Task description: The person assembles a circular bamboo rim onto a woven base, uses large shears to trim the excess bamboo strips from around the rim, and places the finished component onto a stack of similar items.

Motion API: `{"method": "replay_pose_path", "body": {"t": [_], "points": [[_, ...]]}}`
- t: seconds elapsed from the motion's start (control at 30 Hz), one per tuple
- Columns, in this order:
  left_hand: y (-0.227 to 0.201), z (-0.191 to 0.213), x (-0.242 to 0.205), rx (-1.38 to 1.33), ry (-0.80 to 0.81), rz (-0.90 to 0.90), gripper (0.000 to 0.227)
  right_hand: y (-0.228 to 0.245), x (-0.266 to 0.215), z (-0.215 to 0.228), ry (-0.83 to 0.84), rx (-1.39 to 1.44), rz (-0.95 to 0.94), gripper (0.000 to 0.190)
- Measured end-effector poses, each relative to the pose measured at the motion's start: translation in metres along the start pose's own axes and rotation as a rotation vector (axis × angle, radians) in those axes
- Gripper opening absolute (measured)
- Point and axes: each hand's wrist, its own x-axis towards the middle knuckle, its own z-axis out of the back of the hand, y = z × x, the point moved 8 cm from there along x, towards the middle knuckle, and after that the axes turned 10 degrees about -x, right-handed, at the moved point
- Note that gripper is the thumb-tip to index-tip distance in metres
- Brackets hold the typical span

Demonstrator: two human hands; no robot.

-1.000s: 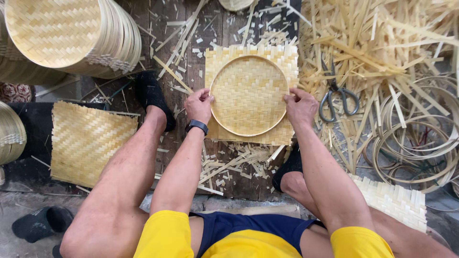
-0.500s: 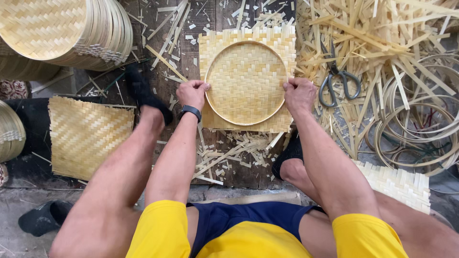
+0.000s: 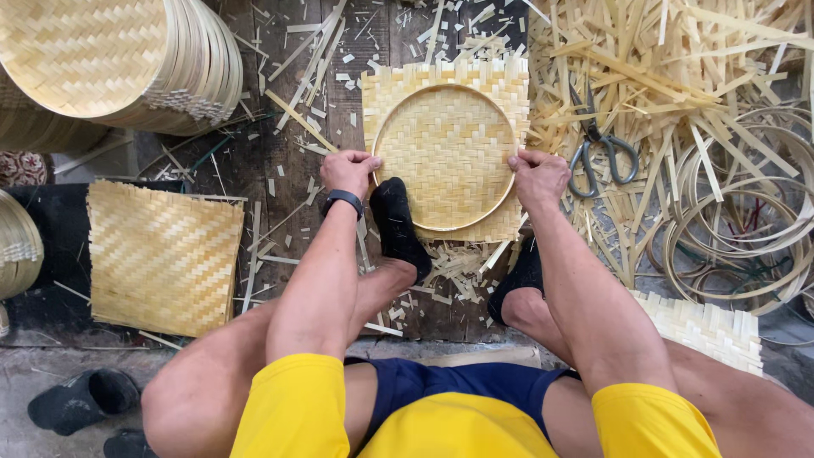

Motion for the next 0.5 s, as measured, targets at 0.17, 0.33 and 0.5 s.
{"method": "replay_pose_path", "body": {"t": [0.17, 0.33, 0.5], "points": [[0.001, -0.002, -0.002, 0.045, -0.034, -0.056, 0.02, -0.001, 0.001, 0.001, 0.035, 0.045, -0.018, 0.027], [0.014, -0.006, 0.0, -0.016, -0.019, -0.19, 0.017, -0.011, -0.001, 0.002, 0.051, 0.055, 0.006, 0.025], [0.026, -0.009, 0.006, -0.203, 0.062, -0.064, 0.018, -0.02, 0.015, -0.009, 0.186, 0.094, 0.014, 0.026]]}}
